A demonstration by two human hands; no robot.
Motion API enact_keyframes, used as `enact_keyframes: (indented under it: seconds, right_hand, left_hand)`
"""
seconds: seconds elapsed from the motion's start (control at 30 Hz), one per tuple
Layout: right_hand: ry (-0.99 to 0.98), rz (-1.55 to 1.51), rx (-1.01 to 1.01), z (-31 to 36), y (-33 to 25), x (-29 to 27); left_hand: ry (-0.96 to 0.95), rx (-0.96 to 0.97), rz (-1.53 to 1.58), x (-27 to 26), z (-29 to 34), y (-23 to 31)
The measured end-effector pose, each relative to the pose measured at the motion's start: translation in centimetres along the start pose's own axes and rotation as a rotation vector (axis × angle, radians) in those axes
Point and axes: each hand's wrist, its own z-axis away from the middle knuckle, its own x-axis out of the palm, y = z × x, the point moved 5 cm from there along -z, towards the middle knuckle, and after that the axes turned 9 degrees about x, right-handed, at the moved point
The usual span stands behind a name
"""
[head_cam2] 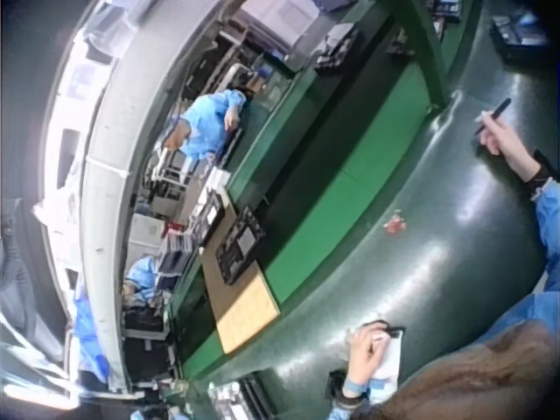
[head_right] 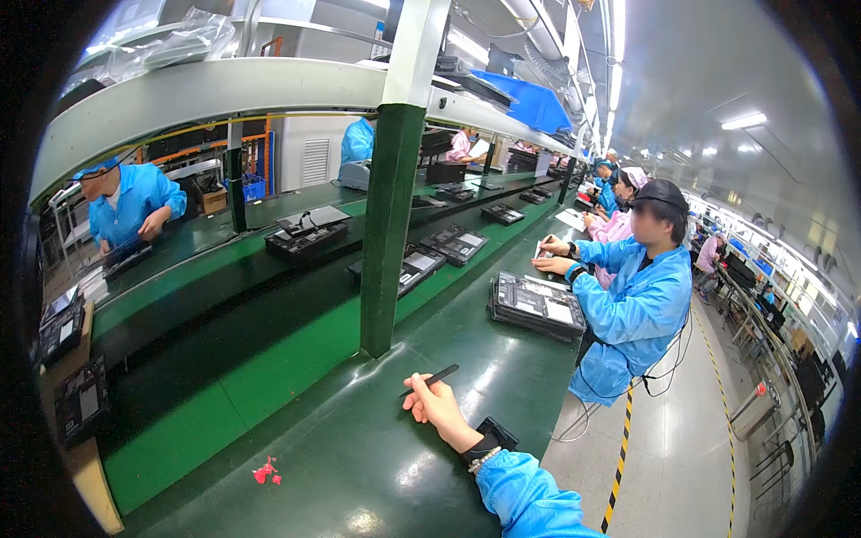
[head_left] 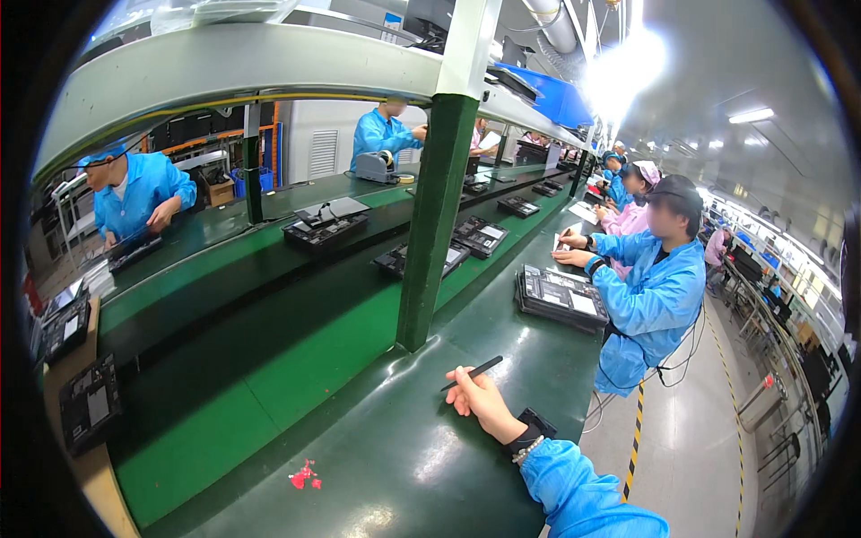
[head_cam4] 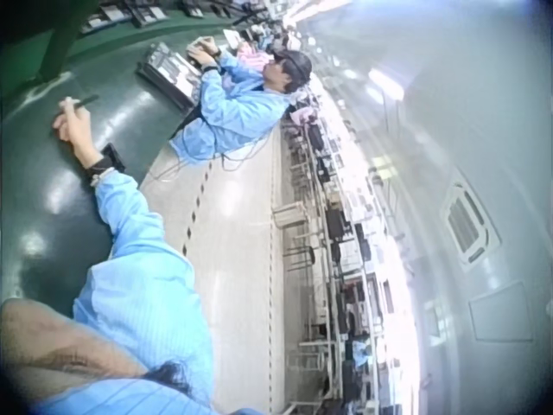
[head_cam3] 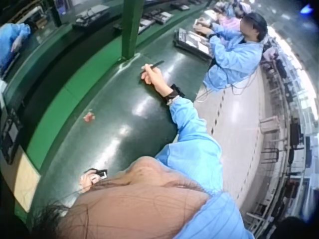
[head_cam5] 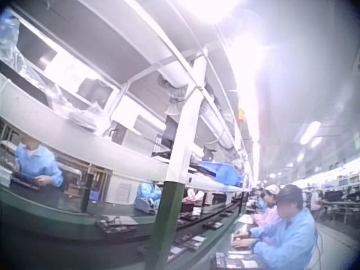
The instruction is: The person assembles internal components of a portable electronic device, including a battery, ribbon cable, and circuit board, by hand and with a plastic pry tool.
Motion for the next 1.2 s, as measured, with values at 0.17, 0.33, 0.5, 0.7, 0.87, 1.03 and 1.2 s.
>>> enact_keyframes:
  seconds: [0.17,0.33,0.5,0.7,0.87,1.03,1.2]
  right_hand:
    - [0.0,-0.004,-0.012,-0.1,0.1,-0.2]
    - [-0.011,-0.001,-0.021,-0.2,0.1,-0.1]
    - [-0.012,0.012,-0.02,0.0,0.1,-0.1]
    - [-0.014,0.015,-0.019,0.0,0.0,0.0]
    - [-0.01,0.015,-0.021,0.1,0.0,0.0]
    - [-0.007,0.01,-0.014,0.1,0.1,-0.1]
    - [-0.002,0.012,-0.019,0.1,0.1,-0.2]
  left_hand:
    - [-0.003,-0.055,0.055,0.1,-0.3,-0.5]
    - [0.003,-0.107,0.098,0.0,-0.4,-0.4]
    - [0.015,-0.154,0.137,-0.2,-0.8,0.2]
    - [-0.002,-0.187,0.164,-0.6,-1.2,0.9]
    - [-0.038,-0.207,0.188,-0.9,-1.3,1.0]
    - [-0.063,-0.212,0.174,-1.1,-1.7,1.3]
    - [-0.028,-0.192,0.196,-1.0,-1.7,1.6]
